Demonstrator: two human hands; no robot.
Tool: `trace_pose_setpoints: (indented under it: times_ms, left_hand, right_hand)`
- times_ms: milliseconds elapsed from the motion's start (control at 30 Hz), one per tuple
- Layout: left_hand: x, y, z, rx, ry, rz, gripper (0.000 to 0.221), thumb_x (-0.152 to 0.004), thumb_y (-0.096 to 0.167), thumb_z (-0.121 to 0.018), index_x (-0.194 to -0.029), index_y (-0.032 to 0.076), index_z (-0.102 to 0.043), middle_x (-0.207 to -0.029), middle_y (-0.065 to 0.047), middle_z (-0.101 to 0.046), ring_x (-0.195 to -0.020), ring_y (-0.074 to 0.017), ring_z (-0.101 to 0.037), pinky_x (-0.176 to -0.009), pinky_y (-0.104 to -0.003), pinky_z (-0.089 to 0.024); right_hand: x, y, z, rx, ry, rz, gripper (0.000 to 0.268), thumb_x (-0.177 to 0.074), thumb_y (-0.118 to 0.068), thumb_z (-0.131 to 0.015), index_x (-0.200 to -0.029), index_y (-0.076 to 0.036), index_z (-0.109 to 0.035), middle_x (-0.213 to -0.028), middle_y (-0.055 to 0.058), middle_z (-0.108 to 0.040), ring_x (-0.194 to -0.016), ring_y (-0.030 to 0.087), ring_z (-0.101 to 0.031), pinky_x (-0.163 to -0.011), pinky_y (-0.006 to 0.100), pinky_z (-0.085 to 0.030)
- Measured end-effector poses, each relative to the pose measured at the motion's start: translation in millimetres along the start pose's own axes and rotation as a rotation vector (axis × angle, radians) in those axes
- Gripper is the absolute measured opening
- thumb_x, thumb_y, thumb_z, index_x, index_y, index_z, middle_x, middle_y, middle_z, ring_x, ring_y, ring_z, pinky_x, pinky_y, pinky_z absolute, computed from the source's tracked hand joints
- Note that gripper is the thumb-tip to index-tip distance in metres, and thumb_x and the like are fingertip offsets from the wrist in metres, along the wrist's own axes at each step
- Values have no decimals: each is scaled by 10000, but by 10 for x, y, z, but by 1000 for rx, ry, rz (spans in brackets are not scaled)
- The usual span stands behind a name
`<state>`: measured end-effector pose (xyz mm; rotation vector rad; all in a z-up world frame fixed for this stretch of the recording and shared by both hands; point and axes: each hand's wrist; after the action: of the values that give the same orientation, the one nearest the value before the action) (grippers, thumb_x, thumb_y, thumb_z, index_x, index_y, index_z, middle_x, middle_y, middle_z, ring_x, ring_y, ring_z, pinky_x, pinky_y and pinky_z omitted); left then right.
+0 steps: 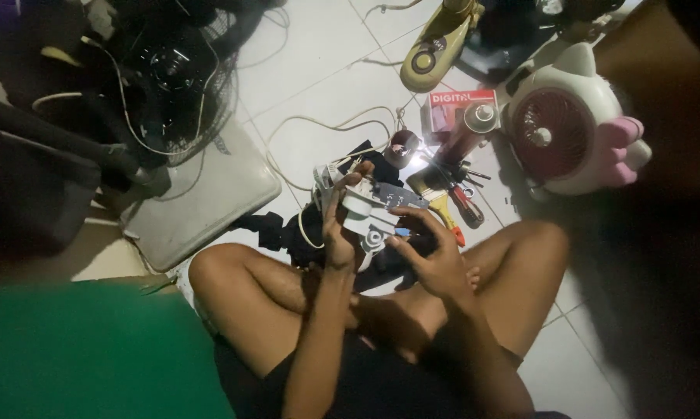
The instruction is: Disassembling a handheld massager, checking the internal wiring with a screwdriver, and reassembling the device.
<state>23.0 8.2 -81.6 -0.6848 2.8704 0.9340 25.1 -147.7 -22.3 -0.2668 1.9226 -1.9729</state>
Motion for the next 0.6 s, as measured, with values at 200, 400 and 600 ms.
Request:
trace_pose_setpoints:
  times_ms: [200, 400, 600]
  left_hand:
    - [32, 165, -330, 53, 207, 207, 437, -1056, 371, -520, -1347, 49, -572, -1215, -255, -677, -1092, -301, -700, -888, -386, -605]
    - [-83, 12, -50, -124, 135, 145, 314, -1044, 243, -605, -1275, 33, -565, -1086, -254, -729, -1003, -270, -733, -796, -370, -625]
    - [-282, -64, -354, -235, 23, 48, 263, -1073, 263, -583, -1237, 57, -583, -1039, -38, -621, -1034, -134, -665, -929, -314, -595]
  right_hand:
    - [-68, 101, -13, 11, 3, 10, 445, -860, -108, -804, -1256, 20, -643, -1188, 226, -692, -1162, 410, -668, -1059, 551, -479]
    - [-228, 279, 154, 204, 60, 59, 470, -853, -111, -838, -1245, -1, -603, -1136, 215, -683, -1108, 377, -672, -1040, 520, -476]
    - [-544, 170, 387, 21, 4, 75, 835, -827, -17, -852, -1483, -49, -336, -1313, 234, -582, -1066, 336, -640, -972, 464, -523]
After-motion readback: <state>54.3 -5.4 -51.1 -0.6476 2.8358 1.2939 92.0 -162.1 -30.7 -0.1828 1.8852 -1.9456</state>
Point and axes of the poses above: each hand's wrist, its own x-axis away from the middle knuckle, its own z-axis out of the back of the hand, y = z × x
